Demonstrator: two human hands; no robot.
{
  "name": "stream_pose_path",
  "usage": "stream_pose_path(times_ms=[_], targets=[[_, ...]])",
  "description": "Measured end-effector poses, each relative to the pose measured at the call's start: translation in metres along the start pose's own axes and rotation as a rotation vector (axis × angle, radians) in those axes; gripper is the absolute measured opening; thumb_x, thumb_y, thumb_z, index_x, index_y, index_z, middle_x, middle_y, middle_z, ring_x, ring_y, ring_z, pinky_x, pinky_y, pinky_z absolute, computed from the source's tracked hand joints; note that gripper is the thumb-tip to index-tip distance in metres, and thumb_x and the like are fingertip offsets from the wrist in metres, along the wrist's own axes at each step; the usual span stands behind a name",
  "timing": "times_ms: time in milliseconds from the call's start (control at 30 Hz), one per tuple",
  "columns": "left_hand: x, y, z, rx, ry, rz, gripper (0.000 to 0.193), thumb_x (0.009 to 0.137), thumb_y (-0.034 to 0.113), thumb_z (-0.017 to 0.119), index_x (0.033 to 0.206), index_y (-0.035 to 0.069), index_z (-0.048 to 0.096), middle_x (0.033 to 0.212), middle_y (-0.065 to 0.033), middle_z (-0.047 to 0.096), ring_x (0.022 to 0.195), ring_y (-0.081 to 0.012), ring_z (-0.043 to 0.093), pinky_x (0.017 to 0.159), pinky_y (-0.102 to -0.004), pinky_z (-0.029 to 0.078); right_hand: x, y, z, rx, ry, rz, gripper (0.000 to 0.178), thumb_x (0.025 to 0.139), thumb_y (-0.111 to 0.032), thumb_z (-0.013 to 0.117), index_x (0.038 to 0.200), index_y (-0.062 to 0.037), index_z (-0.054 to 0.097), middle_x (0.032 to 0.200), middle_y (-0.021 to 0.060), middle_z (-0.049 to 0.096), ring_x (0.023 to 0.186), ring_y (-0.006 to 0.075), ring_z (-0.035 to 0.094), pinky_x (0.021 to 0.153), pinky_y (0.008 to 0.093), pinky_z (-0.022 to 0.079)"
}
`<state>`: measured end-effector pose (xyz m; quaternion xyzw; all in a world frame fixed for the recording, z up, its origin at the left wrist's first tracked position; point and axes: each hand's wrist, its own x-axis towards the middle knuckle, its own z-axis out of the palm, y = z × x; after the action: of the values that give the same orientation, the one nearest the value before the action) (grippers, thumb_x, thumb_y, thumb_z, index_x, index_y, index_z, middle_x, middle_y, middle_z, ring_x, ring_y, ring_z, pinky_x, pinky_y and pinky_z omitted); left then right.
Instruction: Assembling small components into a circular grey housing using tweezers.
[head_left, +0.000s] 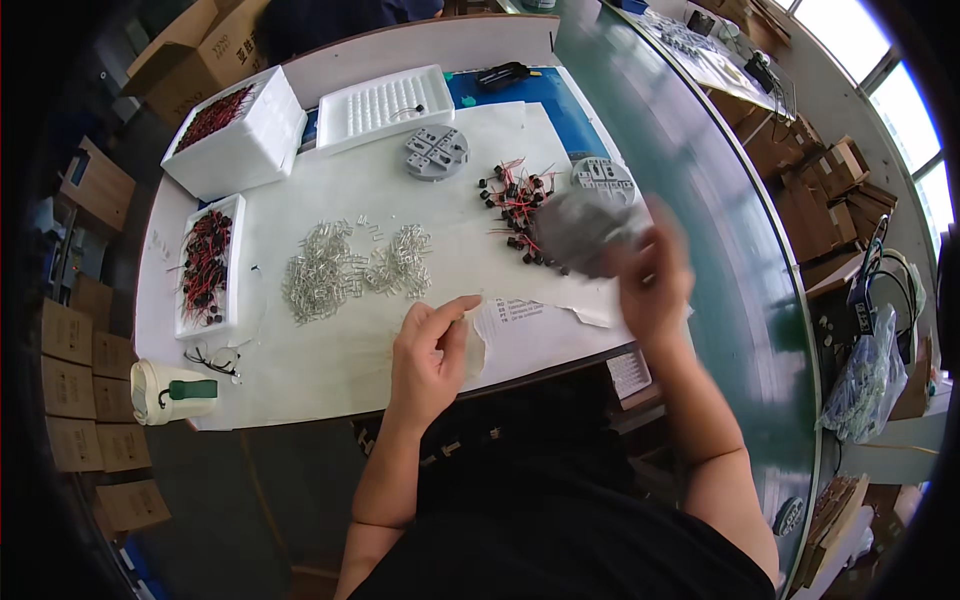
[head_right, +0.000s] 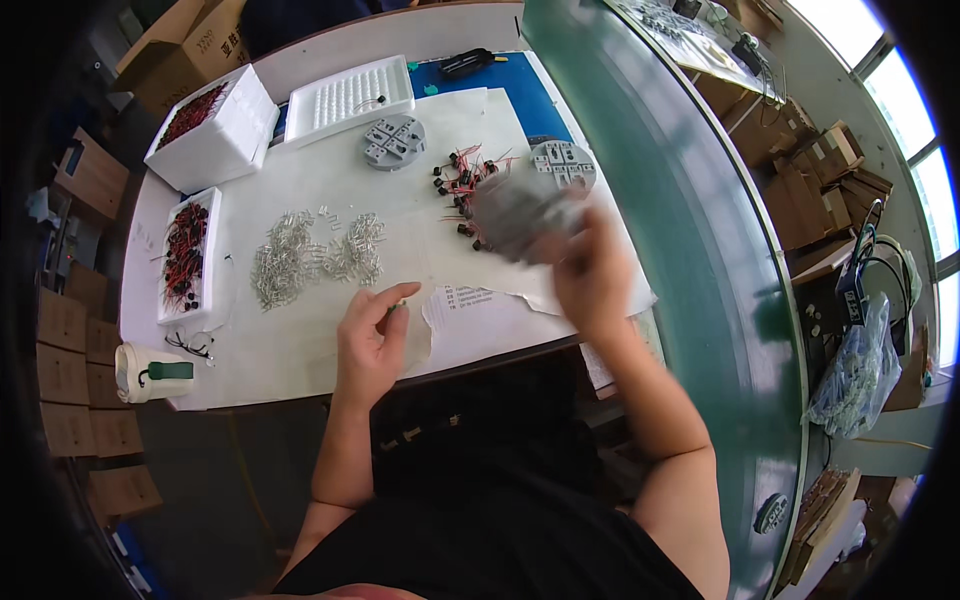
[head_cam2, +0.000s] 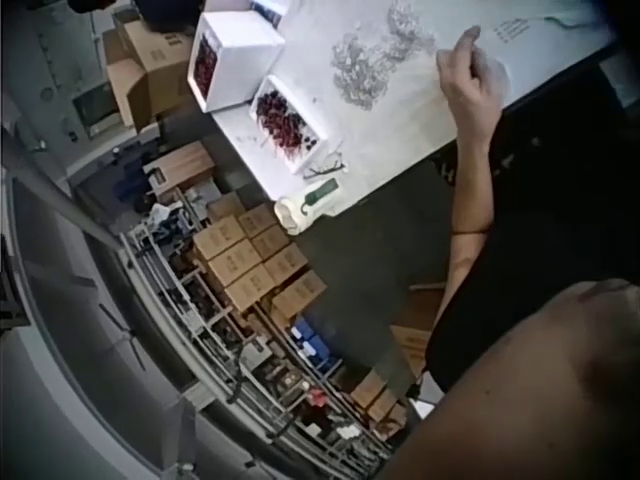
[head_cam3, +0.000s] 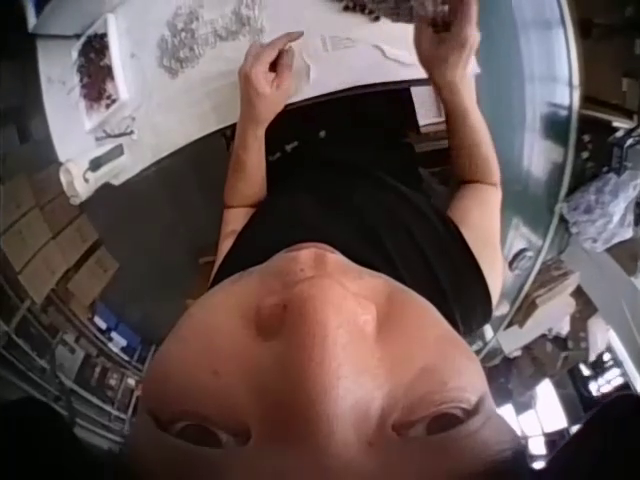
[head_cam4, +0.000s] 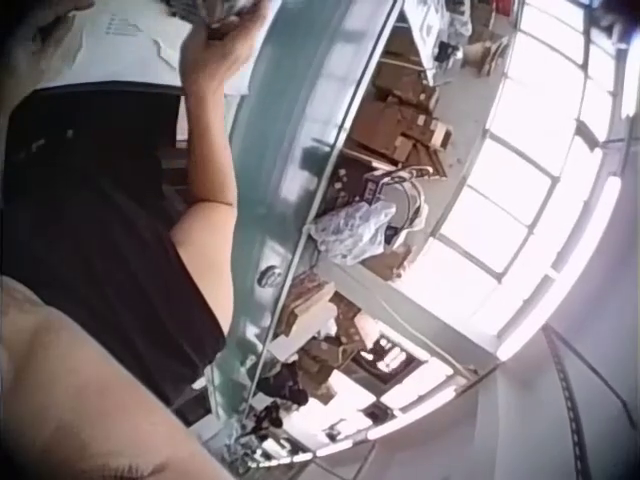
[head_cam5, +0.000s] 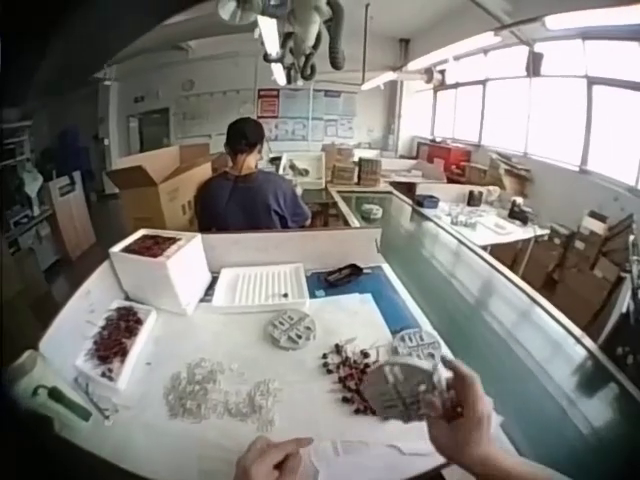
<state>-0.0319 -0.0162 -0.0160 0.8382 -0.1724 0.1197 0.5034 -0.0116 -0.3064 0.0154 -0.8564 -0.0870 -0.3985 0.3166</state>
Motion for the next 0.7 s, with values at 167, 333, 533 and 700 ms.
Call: stream_pose_path(times_ms=[167,333,533,700], targets=[[-0.014,-0.030,-0.012,-0.072,0.050,-0.078,0.023,0.099,0.004,0.075,0.122,0.005,0.079,0.087,-0.0081,0.066,0.070,-0.0146,0.060,0.064,-0.0260,0.048,0.060,0.272,-0.121,-0.212,0.299,0.712,0.051,0.105,-0.028,0.071,0.149,-0.0035,0.061,0.110,0.0137,0.077,0.090,0.0155,0.070,0.078,0.0333,0.055],[-0.011,-0.024,-0.013,-0.092,0.038,-0.069,0.019,0.097,0.010,0.079,0.115,0.005,0.081,0.090,-0.0093,0.069,0.074,-0.0185,0.066,0.068,-0.0293,0.052,0.017,0.402,-0.209,-0.900,0.201,0.861,0.047,0.100,-0.031,0.070,0.137,-0.0027,0.070,0.114,0.0223,0.078,0.107,0.0351,0.075,0.091,0.0463,0.058],[-0.007,-0.017,-0.010,0.010,0.004,0.005,0.017,0.094,0.012,0.082,0.110,0.005,0.082,0.092,-0.0101,0.074,0.080,-0.0233,0.071,0.073,-0.0352,0.057,0.057,0.205,-0.070,-0.125,-0.249,0.468,0.028,0.097,-0.023,0.077,0.120,-0.0057,0.079,0.093,0.0125,0.079,0.084,0.0174,0.074,0.079,0.0329,0.058],[-0.009,-0.024,-0.008,-0.018,0.001,-0.032,0.017,0.092,0.011,0.084,0.108,0.004,0.082,0.091,-0.0101,0.076,0.083,-0.0257,0.071,0.075,-0.0358,0.057,0.064,0.112,0.000,-0.256,-0.576,0.413,0.026,0.093,-0.019,0.082,0.115,-0.0055,0.078,0.078,0.0060,0.072,0.069,0.0106,0.060,0.067,0.0303,0.051]])
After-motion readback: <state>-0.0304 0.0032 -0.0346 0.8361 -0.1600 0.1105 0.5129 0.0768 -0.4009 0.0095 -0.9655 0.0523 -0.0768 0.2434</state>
